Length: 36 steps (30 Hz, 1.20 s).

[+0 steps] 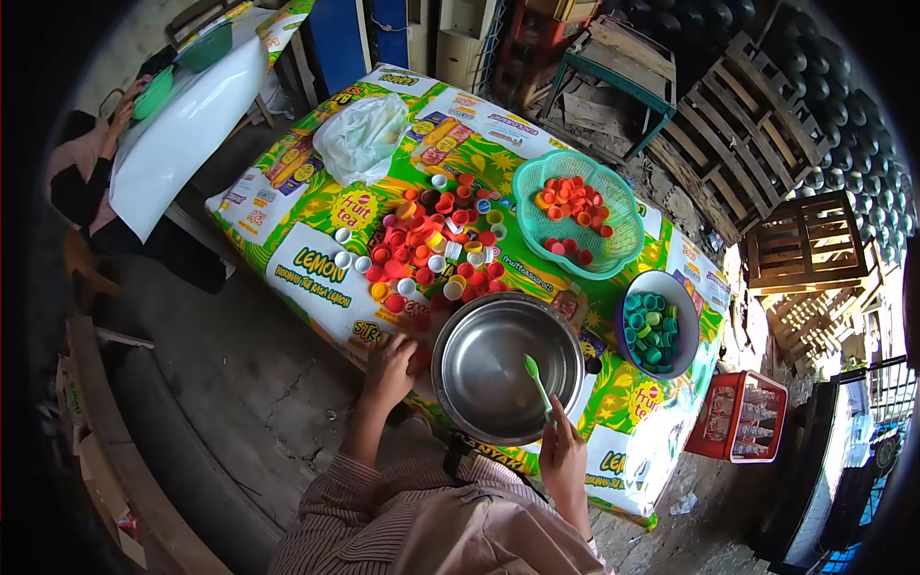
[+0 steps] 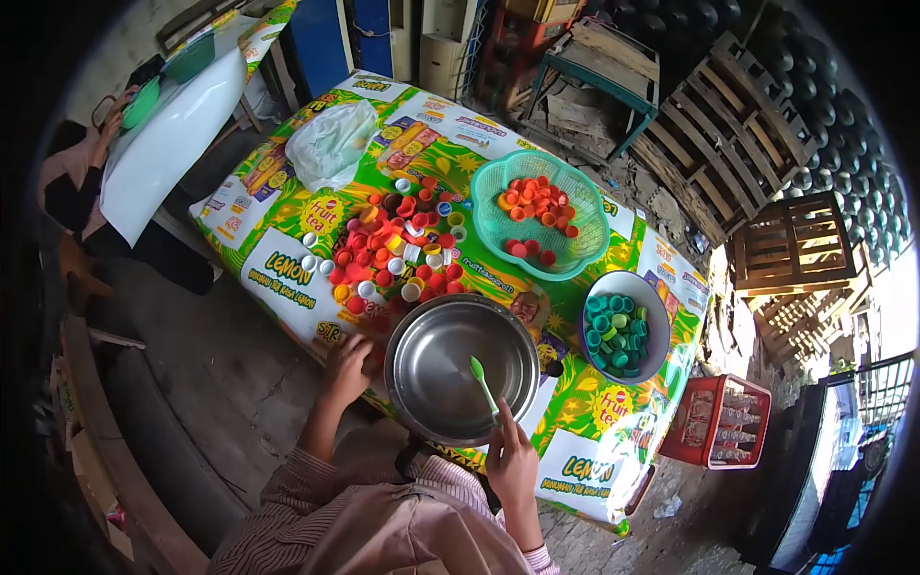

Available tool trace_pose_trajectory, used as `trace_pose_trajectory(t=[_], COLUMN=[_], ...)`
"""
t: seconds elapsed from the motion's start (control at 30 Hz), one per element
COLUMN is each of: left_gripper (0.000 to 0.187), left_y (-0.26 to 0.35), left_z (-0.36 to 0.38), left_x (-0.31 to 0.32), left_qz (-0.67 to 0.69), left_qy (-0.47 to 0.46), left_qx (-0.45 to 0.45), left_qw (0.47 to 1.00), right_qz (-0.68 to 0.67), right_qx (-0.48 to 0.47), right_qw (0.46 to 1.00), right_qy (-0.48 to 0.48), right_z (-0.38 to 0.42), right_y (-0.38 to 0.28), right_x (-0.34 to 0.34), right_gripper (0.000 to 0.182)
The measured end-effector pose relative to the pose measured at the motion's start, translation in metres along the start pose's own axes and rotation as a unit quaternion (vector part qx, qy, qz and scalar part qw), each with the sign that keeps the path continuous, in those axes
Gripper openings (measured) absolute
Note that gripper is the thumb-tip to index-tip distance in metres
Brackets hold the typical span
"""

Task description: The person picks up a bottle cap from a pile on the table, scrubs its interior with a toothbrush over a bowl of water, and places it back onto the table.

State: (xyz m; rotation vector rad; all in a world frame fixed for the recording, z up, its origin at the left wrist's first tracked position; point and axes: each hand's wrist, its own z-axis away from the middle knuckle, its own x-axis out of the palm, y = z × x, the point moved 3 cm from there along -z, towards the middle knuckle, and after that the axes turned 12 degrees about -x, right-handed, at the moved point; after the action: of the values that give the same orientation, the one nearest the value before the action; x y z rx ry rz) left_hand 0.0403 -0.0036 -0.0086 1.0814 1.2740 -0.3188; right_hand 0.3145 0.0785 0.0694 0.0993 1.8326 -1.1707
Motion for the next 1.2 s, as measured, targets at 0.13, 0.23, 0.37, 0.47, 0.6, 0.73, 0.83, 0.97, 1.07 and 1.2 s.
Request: trace_pose_trajectory(t=[0.13, 0.23, 0.37, 0.47, 0.6, 0.73, 0.83, 0.97, 1.07, 1.2], left_gripper=[0.037, 0.036, 0.029, 0.025, 0.028, 0.024, 0.025, 0.027, 0.023, 0.022], left_y=[-0.014, -0.014, 0.002, 0.025, 0.069, 0.100, 0.111, 0.114, 0.113, 0.111], left_z=[-0.001, 0.002, -0.003, -0.008, -0.015, -0.021, -0.024, -0.021, -0.023, -0.023], left_x=[0.018, 0.017, -0.015, -0.034, -0.027, 0.008, 0.034, 0.051, 0.053, 0.053], left_qz=[-0.029, -0.006, 0.274, 0.323, 0.313, 0.281, 0.206, 0.119, 0.047, 0.020], left_qy=[-0.032, -0.045, 0.046, 0.045, -0.089, -0.204, -0.212, -0.155, -0.164, -0.147], left_qx=[0.017, 0.007, -0.077, -0.032, 0.084, 0.136, 0.171, 0.212, 0.210, 0.223], left_qw=[0.999, 0.999, 0.957, 0.945, 0.942, 0.928, 0.940, 0.958, 0.963, 0.964], right_qz=[-0.008, -0.010, -0.010, -0.016, -0.018, -0.020, -0.023, -0.032, -0.039, -0.033], right_qx=[-0.060, -0.010, -0.016, 0.006, 0.056, 0.056, 0.060, 0.064, 0.085, 0.082], right_qw=[0.997, 1.000, 0.998, 0.997, 0.996, 0.993, 0.992, 0.991, 0.990, 0.990], right_qy=[0.052, 0.022, 0.057, 0.073, 0.073, 0.101, 0.107, 0.113, 0.110, 0.111], right_z=[0.000, 0.004, 0.008, 0.011, 0.016, 0.026, 0.034, 0.042, 0.047, 0.049], right_y=[0.000, 0.001, 0.002, 0.007, 0.012, 0.015, 0.016, 0.019, 0.020, 0.018], right_x=[0.001, 0.000, -0.005, -0.008, -0.014, -0.016, -0.019, -0.020, -0.019, -0.017], right_gripper=[0.049, 0.048, 0.047, 0.046, 0.045, 0.045, 0.045, 0.046, 0.046, 0.045])
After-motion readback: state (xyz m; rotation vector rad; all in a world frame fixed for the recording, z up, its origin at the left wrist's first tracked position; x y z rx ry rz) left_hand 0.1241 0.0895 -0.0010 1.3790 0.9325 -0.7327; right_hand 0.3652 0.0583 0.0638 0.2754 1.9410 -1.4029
